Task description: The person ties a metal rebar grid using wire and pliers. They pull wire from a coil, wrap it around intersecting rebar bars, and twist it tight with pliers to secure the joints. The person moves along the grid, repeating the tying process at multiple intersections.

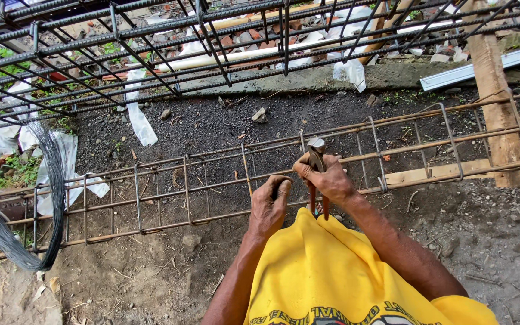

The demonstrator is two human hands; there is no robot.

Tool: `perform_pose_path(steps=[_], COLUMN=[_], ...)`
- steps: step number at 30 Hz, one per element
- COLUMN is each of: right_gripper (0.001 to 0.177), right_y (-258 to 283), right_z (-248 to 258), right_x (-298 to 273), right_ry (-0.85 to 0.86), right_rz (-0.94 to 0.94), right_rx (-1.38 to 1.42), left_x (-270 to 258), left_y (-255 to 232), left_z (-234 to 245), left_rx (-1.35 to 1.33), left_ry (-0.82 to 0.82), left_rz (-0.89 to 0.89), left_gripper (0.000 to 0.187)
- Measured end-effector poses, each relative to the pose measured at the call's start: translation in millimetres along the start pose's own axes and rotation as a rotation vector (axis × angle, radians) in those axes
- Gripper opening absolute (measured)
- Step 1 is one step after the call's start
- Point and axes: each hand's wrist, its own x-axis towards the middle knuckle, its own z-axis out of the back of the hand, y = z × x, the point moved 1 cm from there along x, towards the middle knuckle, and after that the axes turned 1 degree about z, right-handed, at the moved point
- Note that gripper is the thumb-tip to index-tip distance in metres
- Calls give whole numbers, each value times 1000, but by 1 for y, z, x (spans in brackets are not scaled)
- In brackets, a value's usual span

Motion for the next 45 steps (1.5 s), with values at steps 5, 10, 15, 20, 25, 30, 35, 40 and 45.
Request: perform_pose_path(steps=[5, 10, 15, 20, 25, 30, 35, 40, 45], right_gripper=[20, 19, 17, 18, 19, 28, 20, 10, 11], right_y=[-9, 0, 23, 20, 39, 16, 11, -3, -12], right_z=[-8, -13, -20, -11, -17, -20, -21, -19, -12], right_x=[4, -2, -11, -4, -12, -8, -17, -11, -10], right_ry=[-36, -44, -107, -113, -107, -137, -84, -27, -45], right_rz=[78, -2, -75, 22, 112, 1, -64, -70, -151], right_rx=[-28, 219, 417, 110, 77, 191, 423, 577, 557], left_x=[4, 10, 15, 14, 12, 13, 12, 18, 15], left_y=[-9, -16, -25, -16, -10, -14, -16, -14, -35], left_z=[-8, -8, -8, -12, -15, -16, -15, -4, -8], left_rx=[45, -60, -104, -73, -76, -117, -85, -229, -336], left_ry=[-36, -130, -158, -119, -136, -198, -86, 0, 94], left_rz=[-54, -36, 11, 32, 44, 57, 20, 86, 274], left_gripper=[13, 13, 15, 14, 13, 24, 29, 32, 36])
